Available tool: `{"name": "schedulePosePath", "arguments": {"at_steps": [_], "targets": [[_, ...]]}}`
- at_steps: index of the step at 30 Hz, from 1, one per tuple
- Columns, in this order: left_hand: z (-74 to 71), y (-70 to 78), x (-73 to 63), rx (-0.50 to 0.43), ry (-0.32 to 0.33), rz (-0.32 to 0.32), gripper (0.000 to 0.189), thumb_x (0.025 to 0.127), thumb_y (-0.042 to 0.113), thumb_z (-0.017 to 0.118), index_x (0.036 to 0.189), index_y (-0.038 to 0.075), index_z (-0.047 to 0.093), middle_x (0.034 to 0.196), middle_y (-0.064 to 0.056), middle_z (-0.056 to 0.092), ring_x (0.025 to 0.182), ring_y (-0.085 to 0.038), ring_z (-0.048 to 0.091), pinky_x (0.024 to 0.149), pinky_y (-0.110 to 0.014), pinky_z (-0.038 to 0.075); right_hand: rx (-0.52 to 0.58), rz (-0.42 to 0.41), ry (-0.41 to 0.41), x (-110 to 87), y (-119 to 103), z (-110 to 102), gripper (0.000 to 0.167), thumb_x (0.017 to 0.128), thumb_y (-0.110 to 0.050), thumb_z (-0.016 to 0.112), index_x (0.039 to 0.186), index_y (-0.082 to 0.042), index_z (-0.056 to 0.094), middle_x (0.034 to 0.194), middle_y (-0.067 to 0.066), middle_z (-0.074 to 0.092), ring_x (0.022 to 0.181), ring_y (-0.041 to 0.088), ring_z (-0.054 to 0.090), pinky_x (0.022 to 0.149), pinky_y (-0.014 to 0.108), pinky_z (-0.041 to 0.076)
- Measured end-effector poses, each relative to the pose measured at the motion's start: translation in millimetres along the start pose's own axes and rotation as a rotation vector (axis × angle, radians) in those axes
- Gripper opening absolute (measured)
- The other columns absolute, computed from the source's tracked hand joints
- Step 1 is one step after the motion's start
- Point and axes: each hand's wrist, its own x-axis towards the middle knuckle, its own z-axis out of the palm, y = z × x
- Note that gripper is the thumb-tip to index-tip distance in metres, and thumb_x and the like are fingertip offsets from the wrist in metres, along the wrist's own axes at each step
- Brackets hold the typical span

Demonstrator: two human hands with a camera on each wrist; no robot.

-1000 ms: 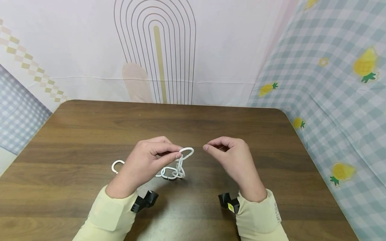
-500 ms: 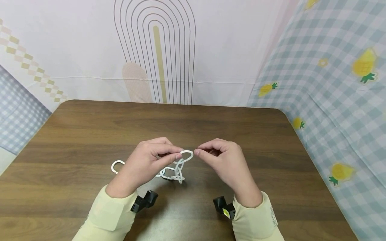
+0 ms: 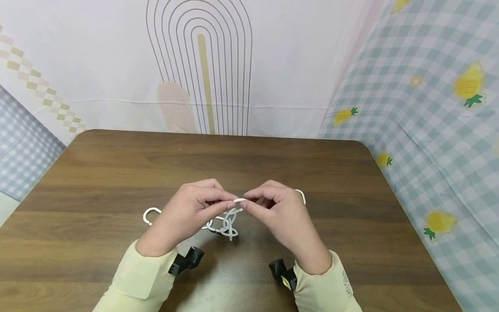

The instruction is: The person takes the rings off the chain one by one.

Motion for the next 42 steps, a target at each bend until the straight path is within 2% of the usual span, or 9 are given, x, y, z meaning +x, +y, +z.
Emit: {"name": "schedulePosePath", "arguments": {"at_steps": [6, 15, 20, 28, 37, 42], "targets": [[0.5, 0.5, 0.6, -0.011, -0.01, 0.003, 0.006, 0.089, 0.018, 0.078, 0.094, 0.017, 0.082, 0.08, 0.013, 0.065, 0.067, 0.0, 0.053, 0.059, -0.019, 0.047, 0.026, -0.068, -0.012, -1.0, -1.0, 4.8, 0.008, 0.085, -0.017, 0.082, 0.092, -0.02, 0.08, 0.084, -0.011, 0.068, 0.068, 0.011, 0.059, 0.06, 0.023, 0.049], [0.6, 0.8, 0.3, 0.019, -0.001, -0.003, 0.006, 0.09, 0.021, 0.077, 0.093, 0.017, 0.081, 0.082, 0.012, 0.066, 0.069, -0.001, 0.054, 0.062, -0.021, 0.049, 0.035, -0.121, -0.007, -0.9, 0.2, 6.7, 0.009, 0.084, -0.014, 0.082, 0.089, -0.021, 0.081, 0.082, -0.012, 0.067, 0.069, 0.01, 0.059, 0.059, 0.022, 0.049], [1.5, 0.7, 0.5, 0.052, 0.005, -0.026, 0.004, 0.09, 0.021, 0.077, 0.092, 0.018, 0.079, 0.083, 0.013, 0.067, 0.07, -0.001, 0.055, 0.063, -0.02, 0.049, 0.03, -0.104, -0.002, -0.7, -0.1, 6.8, 0.007, 0.085, -0.015, 0.082, 0.088, -0.022, 0.081, 0.082, -0.012, 0.067, 0.069, 0.01, 0.059, 0.059, 0.023, 0.049], [-0.3, 2.2, 0.9, 0.028, -0.022, -0.12, 0.005, 0.089, 0.022, 0.079, 0.092, 0.018, 0.076, 0.081, 0.013, 0.063, 0.072, -0.001, 0.057, 0.066, -0.022, 0.052, 0.008, -0.07, 0.05, -0.9, -0.5, 3.6, 0.008, 0.084, -0.016, 0.083, 0.089, -0.022, 0.081, 0.077, -0.012, 0.064, 0.066, 0.011, 0.056, 0.057, 0.023, 0.046], [-0.7, 1.6, 1.0, -0.007, -0.033, -0.15, 0.007, 0.087, 0.017, 0.08, 0.092, 0.014, 0.075, 0.082, 0.01, 0.064, 0.072, -0.001, 0.059, 0.068, -0.023, 0.054, -0.02, -0.056, 0.074, -0.2, 1.0, 1.9, 0.008, 0.083, -0.012, 0.083, 0.088, -0.019, 0.081, 0.077, -0.012, 0.065, 0.066, 0.011, 0.056, 0.057, 0.023, 0.047], [-0.7, 1.7, 0.9, -0.018, -0.037, -0.158, 0.01, 0.086, 0.016, 0.081, 0.092, 0.013, 0.074, 0.082, 0.009, 0.064, 0.072, -0.002, 0.06, 0.068, -0.022, 0.054, -0.033, -0.044, 0.091, 0.2, 0.5, 1.3, 0.004, 0.084, -0.017, 0.083, 0.087, -0.016, 0.08, 0.076, -0.012, 0.065, 0.065, 0.011, 0.055, 0.056, 0.024, 0.046]]}}
